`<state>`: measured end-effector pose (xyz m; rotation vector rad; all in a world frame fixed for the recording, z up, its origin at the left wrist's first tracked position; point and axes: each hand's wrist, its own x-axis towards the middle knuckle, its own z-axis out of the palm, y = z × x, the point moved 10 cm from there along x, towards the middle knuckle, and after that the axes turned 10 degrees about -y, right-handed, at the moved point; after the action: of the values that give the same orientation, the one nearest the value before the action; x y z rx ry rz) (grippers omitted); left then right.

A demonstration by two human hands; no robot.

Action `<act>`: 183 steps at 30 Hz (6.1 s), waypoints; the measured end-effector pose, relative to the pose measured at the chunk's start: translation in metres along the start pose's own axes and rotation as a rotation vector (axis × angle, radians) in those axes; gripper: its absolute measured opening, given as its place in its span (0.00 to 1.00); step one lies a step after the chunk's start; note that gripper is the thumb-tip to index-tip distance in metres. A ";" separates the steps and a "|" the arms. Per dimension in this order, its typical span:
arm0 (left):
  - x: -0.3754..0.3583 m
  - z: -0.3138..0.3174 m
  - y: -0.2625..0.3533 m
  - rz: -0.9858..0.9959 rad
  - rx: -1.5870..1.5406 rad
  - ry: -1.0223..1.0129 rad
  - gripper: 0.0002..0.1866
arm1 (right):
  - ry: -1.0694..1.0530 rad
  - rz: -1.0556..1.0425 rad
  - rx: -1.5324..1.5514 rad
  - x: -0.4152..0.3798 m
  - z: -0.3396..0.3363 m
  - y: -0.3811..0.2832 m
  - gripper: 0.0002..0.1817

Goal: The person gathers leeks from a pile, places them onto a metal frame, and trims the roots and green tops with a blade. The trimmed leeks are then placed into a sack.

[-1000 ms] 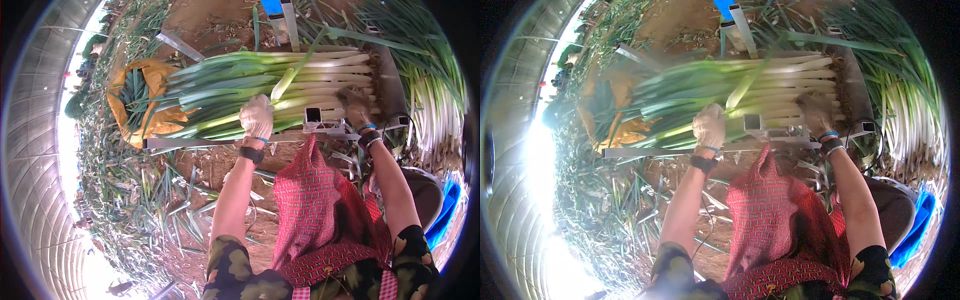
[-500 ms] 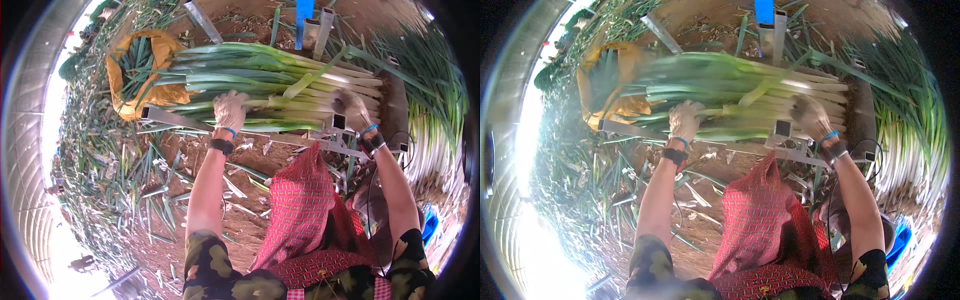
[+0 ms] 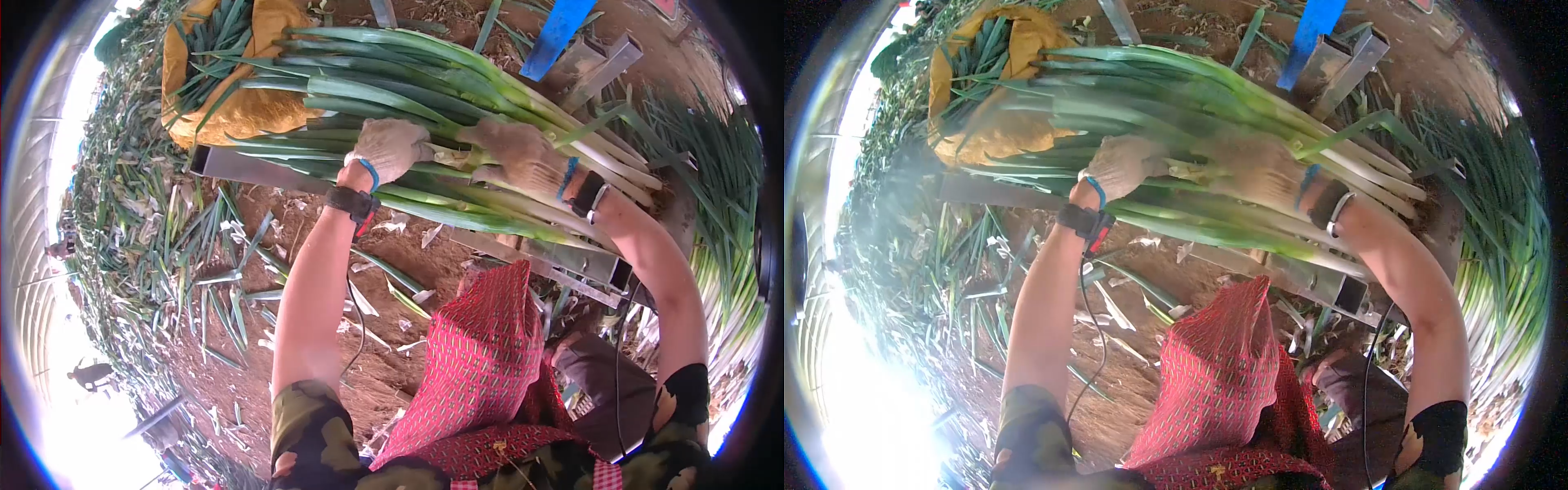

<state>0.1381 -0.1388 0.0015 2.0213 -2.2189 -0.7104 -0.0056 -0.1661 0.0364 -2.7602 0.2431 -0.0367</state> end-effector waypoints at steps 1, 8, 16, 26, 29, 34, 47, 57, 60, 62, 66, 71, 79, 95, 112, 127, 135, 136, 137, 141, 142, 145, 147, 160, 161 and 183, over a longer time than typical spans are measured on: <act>0.000 -0.001 -0.001 0.020 -0.012 0.030 0.17 | -0.043 0.013 0.000 0.008 0.006 -0.002 0.30; -0.005 0.004 -0.001 0.063 -0.020 0.111 0.17 | -0.080 0.178 -0.203 0.026 0.028 -0.007 0.12; -0.015 0.007 -0.001 0.007 0.026 0.196 0.17 | -0.040 0.249 0.287 0.007 0.023 0.010 0.06; -0.022 0.007 0.000 0.016 -0.034 0.199 0.14 | 1.030 0.438 1.296 -0.197 -0.086 0.133 0.07; -0.024 0.001 0.010 -0.033 0.061 0.141 0.14 | 0.720 0.412 0.614 -0.153 -0.092 0.088 0.07; -0.021 0.001 0.066 -0.063 0.089 0.004 0.18 | 0.117 0.414 -0.077 -0.084 -0.038 0.049 0.18; 0.001 0.033 0.081 -0.049 0.045 0.116 0.09 | 0.253 0.714 -0.340 -0.225 -0.175 0.035 0.19; -0.013 0.021 0.101 0.015 0.139 0.212 0.10 | 0.826 0.754 -0.359 -0.318 -0.359 -0.079 0.19; -0.023 0.013 0.114 0.079 0.102 0.279 0.11 | 0.623 0.736 -0.645 -0.305 -0.361 -0.074 0.20; -0.039 0.013 0.139 0.155 0.110 0.311 0.16 | 0.432 0.715 -0.874 -0.292 -0.353 -0.053 0.20; -0.050 0.043 0.159 0.178 0.202 0.107 0.22 | 0.342 0.607 -0.884 -0.273 -0.281 -0.021 0.21; -0.043 0.045 0.159 0.178 0.259 0.156 0.20 | 0.478 0.538 -0.366 -0.277 -0.094 -0.020 0.16; -0.024 -0.001 0.162 0.230 0.260 0.169 0.19 | 0.225 0.928 0.685 -0.288 0.072 -0.038 0.17; -0.017 -0.008 0.158 0.242 0.083 -0.168 0.22 | 1.719 1.116 1.935 -0.301 0.144 0.014 0.09; 0.000 0.038 0.152 0.095 0.238 -0.158 0.16 | 0.854 1.190 1.147 -0.358 0.114 -0.012 0.15; -0.007 0.114 0.159 0.156 0.428 -0.085 0.33 | 0.520 1.006 0.498 -0.290 0.051 0.027 0.13; -0.018 0.098 0.174 0.292 0.392 0.112 0.34 | 0.317 1.002 0.436 -0.291 0.089 0.048 0.16; -0.017 0.102 0.170 0.262 0.354 0.084 0.33 | 0.300 1.004 0.446 -0.291 0.093 0.047 0.17; -0.011 0.113 0.158 0.168 0.316 -0.037 0.33 | 0.281 1.003 0.454 -0.289 0.096 0.046 0.17; 0.013 0.160 0.112 0.076 0.278 -0.242 0.33 | 0.071 0.961 0.505 -0.279 0.070 0.026 0.21; 0.017 0.164 0.108 0.095 0.272 -0.227 0.34 | -0.066 0.920 0.451 -0.273 0.042 0.005 0.22; 0.007 0.126 0.137 0.102 0.256 -0.131 0.35 | -0.016 0.826 0.287 -0.302 -0.064 -0.037 0.25; -0.009 0.105 0.151 0.076 0.350 -0.097 0.36 | 0.327 0.715 0.437 -0.359 -0.151 -0.047 0.25; -0.015 0.105 0.168 0.149 0.765 -0.041 0.43 | 0.474 1.741 0.790 -0.781 0.094 0.105 0.17; -0.016 0.104 0.173 0.198 0.778 -0.035 0.41 | 0.440 1.813 0.309 -0.801 0.165 0.149 0.26; -0.016 0.096 0.180 0.108 0.645 -0.079 0.45 | 1.082 1.409 1.479 -0.654 0.163 0.100 0.10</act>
<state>-0.0598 -0.0890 -0.0136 2.0986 -2.8458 -0.0515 -0.6566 -0.0857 -0.1471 -0.5362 1.5010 -0.8569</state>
